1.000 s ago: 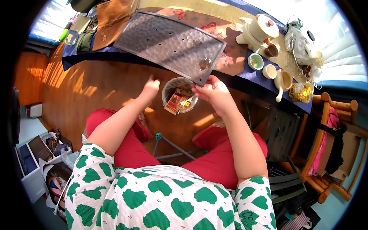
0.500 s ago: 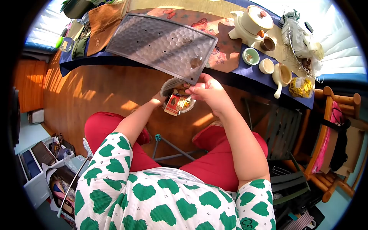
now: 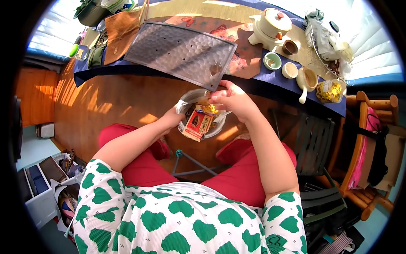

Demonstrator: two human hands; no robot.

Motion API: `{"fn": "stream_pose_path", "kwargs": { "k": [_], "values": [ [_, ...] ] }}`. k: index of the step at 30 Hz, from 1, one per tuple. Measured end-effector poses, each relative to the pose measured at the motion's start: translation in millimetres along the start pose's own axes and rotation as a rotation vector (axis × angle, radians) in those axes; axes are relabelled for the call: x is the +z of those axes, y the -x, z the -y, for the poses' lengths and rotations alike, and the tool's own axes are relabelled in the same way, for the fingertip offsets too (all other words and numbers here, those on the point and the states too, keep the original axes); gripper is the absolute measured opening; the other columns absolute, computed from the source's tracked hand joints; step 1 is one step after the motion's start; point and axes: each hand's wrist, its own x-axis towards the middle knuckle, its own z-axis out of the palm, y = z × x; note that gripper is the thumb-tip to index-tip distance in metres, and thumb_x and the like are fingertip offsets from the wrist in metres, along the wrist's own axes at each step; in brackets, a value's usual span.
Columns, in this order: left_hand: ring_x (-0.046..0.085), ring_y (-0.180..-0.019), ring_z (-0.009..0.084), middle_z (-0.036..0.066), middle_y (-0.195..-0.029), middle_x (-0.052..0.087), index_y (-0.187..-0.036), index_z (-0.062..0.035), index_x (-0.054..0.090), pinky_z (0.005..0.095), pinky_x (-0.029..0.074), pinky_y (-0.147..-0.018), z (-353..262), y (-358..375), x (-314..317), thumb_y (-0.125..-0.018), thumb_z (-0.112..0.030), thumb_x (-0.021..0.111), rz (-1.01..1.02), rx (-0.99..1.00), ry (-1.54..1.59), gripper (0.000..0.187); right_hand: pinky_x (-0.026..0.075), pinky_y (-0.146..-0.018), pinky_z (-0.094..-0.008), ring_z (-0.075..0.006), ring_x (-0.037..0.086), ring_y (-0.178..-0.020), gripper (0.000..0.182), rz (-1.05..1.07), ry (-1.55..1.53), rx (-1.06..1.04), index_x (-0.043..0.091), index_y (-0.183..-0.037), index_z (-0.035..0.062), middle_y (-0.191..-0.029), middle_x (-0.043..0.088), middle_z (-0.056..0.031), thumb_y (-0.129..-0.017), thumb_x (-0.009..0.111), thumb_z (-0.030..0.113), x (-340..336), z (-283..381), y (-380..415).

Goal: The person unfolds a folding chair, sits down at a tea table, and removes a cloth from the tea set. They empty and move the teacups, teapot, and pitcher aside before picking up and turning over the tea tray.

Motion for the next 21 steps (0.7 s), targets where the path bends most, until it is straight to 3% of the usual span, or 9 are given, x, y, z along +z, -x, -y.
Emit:
{"fn": "stream_pose_path", "kwargs": {
  "k": [3, 6, 9, 12, 13, 16, 21],
  "values": [
    [0.06, -0.108, 0.019, 0.011, -0.122, 0.064, -0.144, -0.0056, 0.044, 0.0314, 0.048, -0.089, -48, 58, 0, -0.082, 0.003, 0.052, -0.038, 0.091, 0.137, 0.062, 0.057, -0.083, -0.0337, -0.016, 0.066, -0.102, 0.07, -0.021, -0.04, -0.027, 0.03, -0.147, 0.0031, -0.112, 0.066, -0.0059, -0.09, 0.07, 0.009, 8, -9, -1],
    [0.058, -0.114, 0.0225, 0.011, -0.129, 0.06, -0.147, -0.0069, 0.038, 0.0322, 0.048, -0.09, -73, 82, -5, -0.08, 0.004, 0.048, -0.021, -0.013, 0.169, 0.069, 0.058, -0.084, -0.0323, -0.0191, 0.065, -0.107, 0.057, -0.039, -0.209, 0.013, 0.035, -0.144, 0.0046, -0.122, 0.062, -0.0077, -0.095, 0.064, 0.009, 21, -9, 4],
    [0.059, -0.113, 0.0222, 0.012, -0.127, 0.06, -0.147, -0.0068, 0.038, 0.0309, 0.049, -0.089, -61, 66, -1, -0.08, 0.005, 0.045, -0.036, 0.068, 0.223, 0.068, 0.058, -0.084, -0.0308, -0.0188, 0.066, -0.106, 0.048, -0.055, -0.335, 0.027, 0.041, -0.139, 0.0059, -0.124, 0.061, -0.0077, -0.096, 0.062, 0.009, 20, -16, 3],
    [0.058, -0.11, 0.0214, 0.013, -0.126, 0.06, -0.147, -0.0079, 0.038, 0.0328, 0.049, -0.089, -32, 22, 2, -0.081, 0.009, 0.046, 0.017, 0.104, 0.204, 0.068, 0.059, -0.084, -0.0324, -0.0203, 0.065, -0.107, 0.05, -0.105, -0.401, -0.001, 0.037, -0.142, 0.0044, -0.125, 0.059, -0.0098, -0.096, 0.059, 0.004, 19, -23, 1],
    [0.058, -0.114, 0.0226, 0.013, -0.128, 0.059, -0.146, -0.0079, 0.039, 0.0327, 0.048, -0.093, -71, 53, 2, -0.081, 0.01, 0.045, 0.014, 0.014, 0.203, 0.068, 0.059, -0.083, -0.0312, -0.0195, 0.065, -0.109, 0.048, -0.106, -0.393, -0.011, 0.039, -0.14, 0.0047, -0.125, 0.058, -0.0092, -0.096, 0.059, 0.004, 23, -22, 2],
    [0.057, -0.116, 0.0226, 0.013, -0.131, 0.058, -0.147, -0.0078, 0.038, 0.0325, 0.047, -0.095, -68, 51, 3, -0.081, 0.009, 0.046, 0.011, 0.109, 0.205, 0.068, 0.059, -0.079, -0.0287, -0.0181, 0.068, -0.103, 0.046, -0.176, -0.413, -0.028, 0.041, -0.138, 0.0035, -0.123, 0.061, -0.0091, -0.096, 0.06, 0.004, 35, -22, 2],
    [0.056, -0.119, 0.022, 0.012, -0.132, 0.059, -0.149, -0.0081, 0.037, 0.0326, 0.046, -0.098, -74, 64, 5, -0.083, 0.007, 0.045, 0.076, 0.094, 0.31, 0.069, 0.059, -0.075, -0.0251, -0.0176, 0.068, -0.104, 0.044, -0.271, -0.353, -0.028, 0.041, -0.136, 0.0058, -0.117, 0.063, -0.0078, -0.095, 0.059, 0.001, 40, -21, -5]
  ]
}}
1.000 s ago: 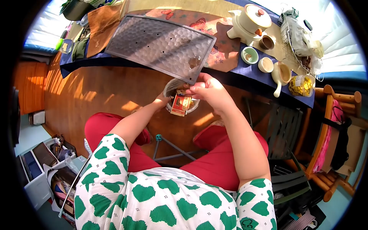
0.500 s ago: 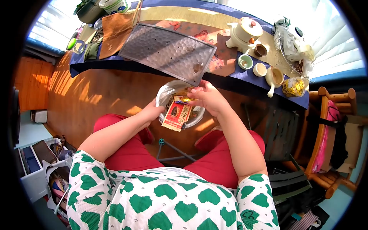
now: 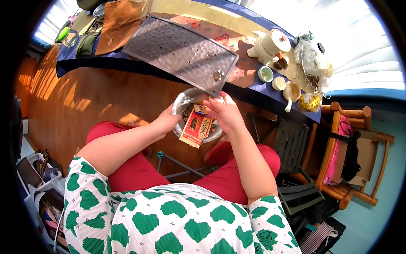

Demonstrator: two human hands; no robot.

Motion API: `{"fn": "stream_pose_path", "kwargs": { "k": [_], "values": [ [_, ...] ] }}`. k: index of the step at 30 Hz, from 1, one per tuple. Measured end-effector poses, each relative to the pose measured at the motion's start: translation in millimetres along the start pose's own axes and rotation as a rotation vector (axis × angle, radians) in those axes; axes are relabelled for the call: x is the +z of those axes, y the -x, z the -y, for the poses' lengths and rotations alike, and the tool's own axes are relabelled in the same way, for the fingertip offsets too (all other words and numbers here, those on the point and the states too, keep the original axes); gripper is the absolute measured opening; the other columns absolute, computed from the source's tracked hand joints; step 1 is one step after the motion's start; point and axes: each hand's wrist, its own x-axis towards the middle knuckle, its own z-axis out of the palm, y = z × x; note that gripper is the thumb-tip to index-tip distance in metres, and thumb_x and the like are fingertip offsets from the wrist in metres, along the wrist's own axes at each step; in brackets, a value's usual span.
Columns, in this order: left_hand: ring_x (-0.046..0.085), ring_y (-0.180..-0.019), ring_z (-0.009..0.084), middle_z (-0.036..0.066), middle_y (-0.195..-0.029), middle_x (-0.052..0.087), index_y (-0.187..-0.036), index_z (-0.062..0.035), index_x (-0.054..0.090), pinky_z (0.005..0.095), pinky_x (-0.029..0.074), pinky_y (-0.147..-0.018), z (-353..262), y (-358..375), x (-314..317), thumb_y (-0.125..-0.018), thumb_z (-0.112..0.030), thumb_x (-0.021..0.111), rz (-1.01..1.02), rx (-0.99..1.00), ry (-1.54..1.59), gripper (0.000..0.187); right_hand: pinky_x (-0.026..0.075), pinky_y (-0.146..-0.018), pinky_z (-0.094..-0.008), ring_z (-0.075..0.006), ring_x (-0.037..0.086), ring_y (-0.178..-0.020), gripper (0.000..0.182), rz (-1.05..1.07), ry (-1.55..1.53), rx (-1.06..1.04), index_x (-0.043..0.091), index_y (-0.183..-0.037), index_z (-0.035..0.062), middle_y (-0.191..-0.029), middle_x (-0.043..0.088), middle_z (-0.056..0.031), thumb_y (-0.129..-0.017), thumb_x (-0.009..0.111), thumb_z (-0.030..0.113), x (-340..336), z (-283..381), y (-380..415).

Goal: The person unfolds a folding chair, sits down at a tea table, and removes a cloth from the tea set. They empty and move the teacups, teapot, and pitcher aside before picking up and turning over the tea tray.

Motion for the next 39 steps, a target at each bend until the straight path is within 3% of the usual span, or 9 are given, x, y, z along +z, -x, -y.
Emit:
{"fn": "stream_pose_path", "kwargs": {
  "k": [2, 6, 16, 31, 39],
  "values": [
    [0.056, -0.119, 0.022, 0.012, -0.131, 0.059, -0.148, -0.008, 0.038, 0.0327, 0.045, -0.099, -1, -1, 0, -0.083, 0.007, 0.045, 0.016, 0.029, 0.001, 0.067, 0.059, -0.075, -0.0256, -0.0185, 0.068, -0.101, 0.047, -0.006, 0.01, -0.01, 0.039, -0.134, 0.0022, -0.12, 0.063, -0.0114, -0.093, 0.062, 0.002, -2, 0, -4],
    [0.055, -0.12, 0.0226, 0.013, -0.13, 0.059, -0.147, -0.0069, 0.039, 0.0333, 0.043, -0.101, 7, -9, -2, -0.084, 0.007, 0.045, -0.038, 0.051, -0.063, 0.065, 0.061, -0.078, -0.0283, -0.0249, 0.069, -0.101, 0.042, 0.004, 0.05, -0.003, 0.038, -0.127, 0.0011, -0.11, 0.063, -0.0144, -0.092, 0.061, -0.002, -12, 0, -15],
    [0.055, -0.119, 0.0212, 0.012, -0.129, 0.059, -0.148, -0.0053, 0.037, 0.0324, 0.043, -0.101, -4, -13, -4, -0.084, 0.005, 0.048, -0.039, 0.026, -0.044, 0.065, 0.061, -0.084, -0.0329, -0.0258, 0.07, -0.098, 0.041, 0.08, 0.027, -0.008, 0.038, -0.118, 0.0024, -0.109, 0.065, -0.0182, -0.089, 0.066, -0.004, -13, 9, -14],
    [0.055, -0.117, 0.0194, 0.01, -0.128, 0.059, -0.147, -0.0049, 0.036, 0.0312, 0.043, -0.1, -1, -10, -3, -0.082, 0.005, 0.049, 0.001, 0.047, 0.079, 0.067, 0.06, -0.086, -0.0363, -0.0275, 0.07, -0.095, 0.035, -0.033, -0.006, -0.085, 0.038, -0.102, 0.0047, -0.103, 0.065, -0.0188, -0.088, 0.068, -0.005, -9, -7, -21],
    [0.054, -0.119, 0.0196, 0.011, -0.131, 0.058, -0.148, -0.0055, 0.036, 0.0313, 0.042, -0.101, -3, -9, -7, -0.082, 0.005, 0.049, -0.013, 0.032, 0.061, 0.069, 0.06, -0.087, -0.0314, -0.0214, 0.069, -0.1, 0.041, 0.058, 0.025, -0.024, 0.043, -0.125, 0.0002, -0.113, 0.064, -0.0129, -0.091, 0.067, 0.0, -5, 4, -12]
  ]
}}
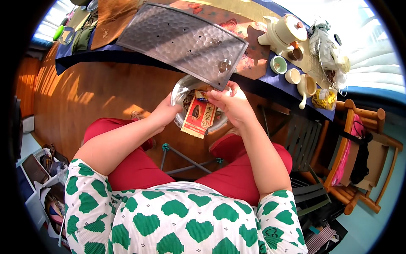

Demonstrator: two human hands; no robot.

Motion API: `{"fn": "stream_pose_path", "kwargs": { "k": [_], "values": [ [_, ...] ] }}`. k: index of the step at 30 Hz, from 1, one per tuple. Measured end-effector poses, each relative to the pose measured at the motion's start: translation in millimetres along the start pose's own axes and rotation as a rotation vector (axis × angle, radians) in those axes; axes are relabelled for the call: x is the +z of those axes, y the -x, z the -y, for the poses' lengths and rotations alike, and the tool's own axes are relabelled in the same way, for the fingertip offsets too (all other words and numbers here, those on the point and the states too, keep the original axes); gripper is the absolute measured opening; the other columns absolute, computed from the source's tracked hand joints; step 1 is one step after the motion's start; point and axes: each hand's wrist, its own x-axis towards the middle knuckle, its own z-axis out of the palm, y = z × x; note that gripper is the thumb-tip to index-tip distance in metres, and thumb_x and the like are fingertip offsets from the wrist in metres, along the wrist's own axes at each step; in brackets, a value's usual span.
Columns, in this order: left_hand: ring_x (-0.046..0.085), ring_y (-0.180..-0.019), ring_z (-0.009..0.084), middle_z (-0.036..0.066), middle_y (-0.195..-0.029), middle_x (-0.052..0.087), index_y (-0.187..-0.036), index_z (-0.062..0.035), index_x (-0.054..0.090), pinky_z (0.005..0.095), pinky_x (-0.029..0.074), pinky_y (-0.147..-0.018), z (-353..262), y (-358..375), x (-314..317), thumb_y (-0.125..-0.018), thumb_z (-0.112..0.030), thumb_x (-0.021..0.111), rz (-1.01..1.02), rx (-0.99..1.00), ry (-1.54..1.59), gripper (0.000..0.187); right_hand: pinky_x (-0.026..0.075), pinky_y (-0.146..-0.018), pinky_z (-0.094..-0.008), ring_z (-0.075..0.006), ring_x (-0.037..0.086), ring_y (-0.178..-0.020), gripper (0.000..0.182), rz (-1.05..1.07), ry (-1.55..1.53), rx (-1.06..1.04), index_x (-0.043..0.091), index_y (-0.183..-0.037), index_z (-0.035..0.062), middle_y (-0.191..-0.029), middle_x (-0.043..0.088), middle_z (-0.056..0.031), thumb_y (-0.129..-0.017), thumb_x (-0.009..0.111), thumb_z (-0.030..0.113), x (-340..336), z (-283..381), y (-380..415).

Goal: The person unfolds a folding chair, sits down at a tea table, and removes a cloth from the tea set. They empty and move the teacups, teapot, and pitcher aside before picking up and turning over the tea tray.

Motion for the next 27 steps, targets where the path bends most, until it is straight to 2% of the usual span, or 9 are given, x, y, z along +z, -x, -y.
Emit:
{"fn": "stream_pose_path", "kwargs": {
  "k": [4, 7, 13, 16, 22, 27],
  "values": [
    [0.054, -0.12, 0.0198, 0.011, -0.131, 0.058, -0.148, -0.0056, 0.035, 0.0314, 0.042, -0.101, 5, -4, -1, -0.082, 0.005, 0.049, 0.007, 0.025, 0.011, 0.069, 0.06, -0.088, -0.0303, -0.022, 0.068, -0.107, 0.043, 0.061, -0.083, 0.041, 0.042, -0.127, 0.0018, -0.119, 0.062, -0.0135, -0.092, 0.066, 0.0, 1, 3, 3],
    [0.054, -0.12, 0.0201, 0.011, -0.131, 0.058, -0.148, -0.0057, 0.035, 0.0315, 0.042, -0.101, 0, -1, -1, -0.082, 0.005, 0.049, 0.004, 0.0, 0.001, 0.069, 0.058, -0.093, -0.0341, -0.0246, 0.068, -0.104, 0.051, 0.058, -0.07, 0.017, 0.036, -0.131, -0.0019, -0.111, 0.065, -0.0159, -0.091, 0.066, -0.002, -3, 0, -1],
    [0.055, -0.119, 0.0204, 0.011, -0.13, 0.058, -0.148, -0.0061, 0.035, 0.0315, 0.043, -0.101, 2, -2, 2, -0.083, 0.005, 0.05, -0.001, -0.025, -0.008, 0.068, 0.058, -0.092, -0.0341, -0.0244, 0.069, -0.102, 0.057, -0.018, -0.011, -0.01, 0.035, -0.131, -0.0012, -0.108, 0.066, -0.0149, -0.087, 0.071, -0.002, 1, -5, -3],
    [0.055, -0.118, 0.0203, 0.011, -0.13, 0.058, -0.148, -0.0063, 0.036, 0.0314, 0.043, -0.101, 4, -3, 2, -0.083, 0.004, 0.05, -0.007, -0.039, -0.02, 0.067, 0.057, -0.093, -0.0351, -0.025, 0.068, -0.105, 0.06, 0.047, -0.013, 0.006, 0.033, -0.133, -0.0009, -0.11, 0.065, -0.0158, -0.086, 0.07, -0.005, 0, -5, -3],
    [0.054, -0.119, 0.0199, 0.011, -0.131, 0.058, -0.148, -0.0065, 0.035, 0.0316, 0.042, -0.102, 4, -3, -1, -0.083, 0.004, 0.051, 0.0, -0.027, -0.001, 0.067, 0.056, -0.096, -0.035, -0.0295, 0.062, -0.118, 0.059, 0.089, -0.092, 0.043, 0.031, -0.136, -0.0009, -0.123, 0.06, -0.02, -0.087, 0.063, -0.008, -4, 3, 9],
    [0.053, -0.12, 0.0198, 0.011, -0.131, 0.057, -0.149, -0.0067, 0.035, 0.0316, 0.042, -0.102, -3, 1, 0, -0.084, 0.003, 0.052, -0.002, -0.029, -0.032, 0.068, 0.056, -0.097, -0.0347, -0.0316, 0.061, -0.12, 0.055, 0.016, -0.113, 0.057, 0.032, -0.136, -0.0015, -0.126, 0.058, -0.0209, -0.088, 0.058, -0.012, -8, 5, 15]
  ]
}}
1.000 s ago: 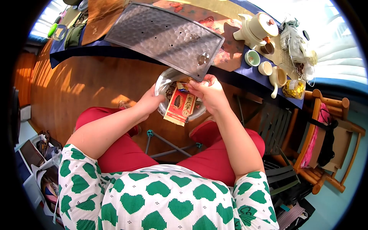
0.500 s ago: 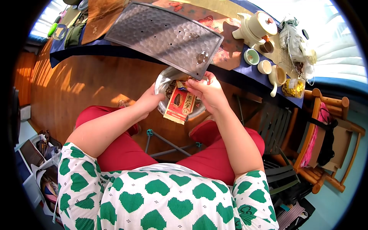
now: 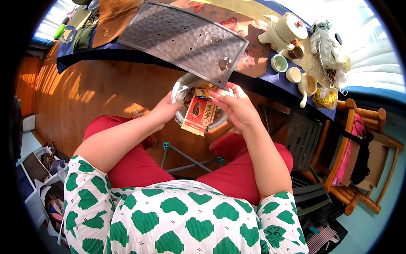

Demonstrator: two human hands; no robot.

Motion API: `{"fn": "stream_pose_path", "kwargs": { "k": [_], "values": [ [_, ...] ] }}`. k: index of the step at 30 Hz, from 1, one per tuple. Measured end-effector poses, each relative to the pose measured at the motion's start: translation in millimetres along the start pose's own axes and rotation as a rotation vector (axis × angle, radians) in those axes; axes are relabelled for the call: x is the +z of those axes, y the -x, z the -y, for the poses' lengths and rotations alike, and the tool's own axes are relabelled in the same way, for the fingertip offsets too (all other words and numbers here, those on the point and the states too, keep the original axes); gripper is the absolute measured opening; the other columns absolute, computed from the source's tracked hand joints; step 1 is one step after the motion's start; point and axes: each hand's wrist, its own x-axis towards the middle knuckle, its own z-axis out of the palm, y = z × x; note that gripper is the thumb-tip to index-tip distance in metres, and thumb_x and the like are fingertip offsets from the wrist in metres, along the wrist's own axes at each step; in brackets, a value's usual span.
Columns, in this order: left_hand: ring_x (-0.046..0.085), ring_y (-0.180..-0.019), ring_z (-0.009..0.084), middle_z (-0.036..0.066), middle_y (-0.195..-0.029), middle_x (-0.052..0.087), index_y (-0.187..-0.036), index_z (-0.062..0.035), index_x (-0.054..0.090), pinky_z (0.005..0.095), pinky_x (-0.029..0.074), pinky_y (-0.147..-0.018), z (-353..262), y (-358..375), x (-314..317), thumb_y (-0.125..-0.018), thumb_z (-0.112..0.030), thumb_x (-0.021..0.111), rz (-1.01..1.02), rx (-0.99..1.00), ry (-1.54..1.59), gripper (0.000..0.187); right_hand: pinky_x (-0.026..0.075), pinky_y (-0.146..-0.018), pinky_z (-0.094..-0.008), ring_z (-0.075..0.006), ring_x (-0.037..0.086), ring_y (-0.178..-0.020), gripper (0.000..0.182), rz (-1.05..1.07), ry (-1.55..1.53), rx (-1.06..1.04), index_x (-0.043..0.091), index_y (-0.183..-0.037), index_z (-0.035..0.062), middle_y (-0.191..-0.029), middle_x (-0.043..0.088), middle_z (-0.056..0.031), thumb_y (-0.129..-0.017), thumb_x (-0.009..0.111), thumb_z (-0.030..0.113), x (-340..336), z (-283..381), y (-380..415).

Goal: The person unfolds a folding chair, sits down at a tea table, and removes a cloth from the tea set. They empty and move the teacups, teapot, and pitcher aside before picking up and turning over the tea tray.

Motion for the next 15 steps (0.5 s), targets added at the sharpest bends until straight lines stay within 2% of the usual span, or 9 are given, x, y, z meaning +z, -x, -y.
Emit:
{"fn": "stream_pose_path", "kwargs": {
  "k": [10, 13, 15],
  "values": [
    [0.053, -0.12, 0.0195, 0.01, -0.131, 0.057, -0.148, -0.0052, 0.035, 0.0308, 0.041, -0.102, 5, -3, 1, -0.083, 0.003, 0.051, 0.002, 0.022, 0.015, 0.068, 0.054, -0.101, -0.0336, -0.0333, 0.057, -0.124, 0.043, 0.034, -0.162, 0.024, 0.041, -0.128, -0.005, -0.122, 0.057, -0.0197, -0.086, 0.048, -0.012, 10, -1, -10],
    [0.053, -0.12, 0.0194, 0.01, -0.131, 0.058, -0.148, -0.0054, 0.035, 0.0309, 0.041, -0.102, 5, -3, 1, -0.083, 0.003, 0.051, 0.0, 0.031, 0.024, 0.067, 0.054, -0.102, -0.0334, -0.0325, 0.054, -0.129, 0.03, 0.051, -0.169, 0.032, 0.047, -0.116, -0.0046, -0.128, 0.056, -0.0216, -0.087, 0.046, -0.011, 8, -1, -10],
    [0.053, -0.12, 0.0194, 0.01, -0.131, 0.058, -0.148, -0.0053, 0.035, 0.031, 0.041, -0.103, 4, -3, 1, -0.083, 0.003, 0.051, -0.001, 0.036, 0.027, 0.067, 0.055, -0.101, -0.0334, -0.0321, 0.055, -0.128, 0.028, 0.064, -0.166, 0.037, 0.047, -0.115, -0.0047, -0.127, 0.057, -0.0214, -0.087, 0.046, -0.011, 6, -2, -9]
  ]
}}
